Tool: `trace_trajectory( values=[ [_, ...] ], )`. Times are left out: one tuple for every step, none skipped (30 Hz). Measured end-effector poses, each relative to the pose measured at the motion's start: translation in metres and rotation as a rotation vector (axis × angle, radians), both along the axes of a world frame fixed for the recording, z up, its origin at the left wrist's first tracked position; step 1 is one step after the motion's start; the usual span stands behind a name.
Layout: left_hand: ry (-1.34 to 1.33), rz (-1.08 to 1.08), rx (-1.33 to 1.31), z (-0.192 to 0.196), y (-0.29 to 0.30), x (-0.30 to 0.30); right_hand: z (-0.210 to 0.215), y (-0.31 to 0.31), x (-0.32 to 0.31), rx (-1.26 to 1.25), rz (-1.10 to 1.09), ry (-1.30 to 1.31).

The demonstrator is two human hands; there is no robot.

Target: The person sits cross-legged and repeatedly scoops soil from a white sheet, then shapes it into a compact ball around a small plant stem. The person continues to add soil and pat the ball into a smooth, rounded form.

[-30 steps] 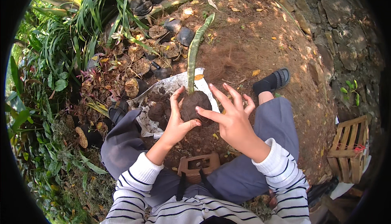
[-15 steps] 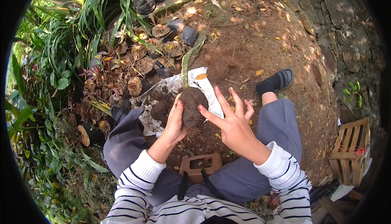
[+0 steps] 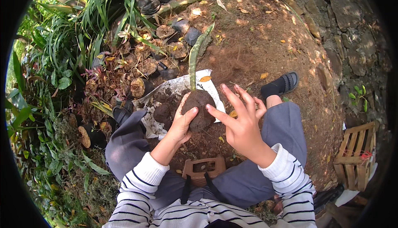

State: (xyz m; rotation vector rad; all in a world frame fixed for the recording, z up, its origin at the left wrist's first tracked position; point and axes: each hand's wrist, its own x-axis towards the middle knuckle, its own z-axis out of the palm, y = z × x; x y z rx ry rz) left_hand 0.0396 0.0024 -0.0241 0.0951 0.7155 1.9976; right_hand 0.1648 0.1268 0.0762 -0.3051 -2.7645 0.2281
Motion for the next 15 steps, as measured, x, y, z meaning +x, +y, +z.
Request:
trace_trajectory(
  values=[
    [-0.035,-0.001,0.028,-0.001,0.000,0.002,0.003,0.001,0.001,-0.002,-0.013,0.033],
    [-0.041,-0.008,-0.003,-0.002,0.001,0.002,-0.001,-0.001,0.001,0.009,0.011,-0.021],
    [-0.047,-0.016,-0.033,-0.002,0.002,0.002,-0.010,-0.004,0.001,0.020,0.034,-0.076],
    [-0.050,-0.022,-0.064,-0.002,0.003,0.000,-0.013,-0.007,-0.001,0.031,0.058,-0.127],
    [-0.004,-0.023,-0.120,-0.005,0.005,0.000,-0.011,-0.010,-0.001,0.009,0.047,-0.114],
    [0.012,-0.028,-0.147,-0.005,0.005,0.002,-0.008,-0.008,-0.002,0.043,0.028,-0.086],
    [0.026,-0.032,-0.177,0.004,0.005,0.004,-0.005,-0.005,-0.004,0.074,0.009,-0.061],
    [0.040,-0.037,-0.207,0.008,0.005,0.006,-0.004,-0.003,-0.005,0.106,-0.011,-0.035],
    [0.116,-0.116,-0.197,0.003,0.002,0.004,-0.007,-0.001,-0.004,0.125,0.012,-0.136],
    [0.093,-0.107,-0.190,-0.003,0.001,0.003,-0.007,-0.001,-0.005,0.080,0.007,-0.122],
    [0.071,-0.098,-0.183,-0.006,0.000,0.003,-0.006,-0.002,-0.005,0.034,0.001,-0.108],
    [0.048,-0.088,-0.175,-0.010,-0.001,0.004,-0.005,-0.002,-0.005,-0.011,-0.004,-0.093],
    [0.104,-0.087,-0.232,-0.002,0.001,0.006,-0.006,-0.002,-0.003,-0.049,-0.007,-0.016],
    [0.118,-0.079,-0.229,0.003,0.002,0.006,-0.007,-0.001,-0.003,-0.014,0.001,-0.067],
    [0.131,-0.070,-0.226,0.007,0.003,0.007,-0.009,0.000,-0.003,0.021,0.009,-0.118]
  ],
)
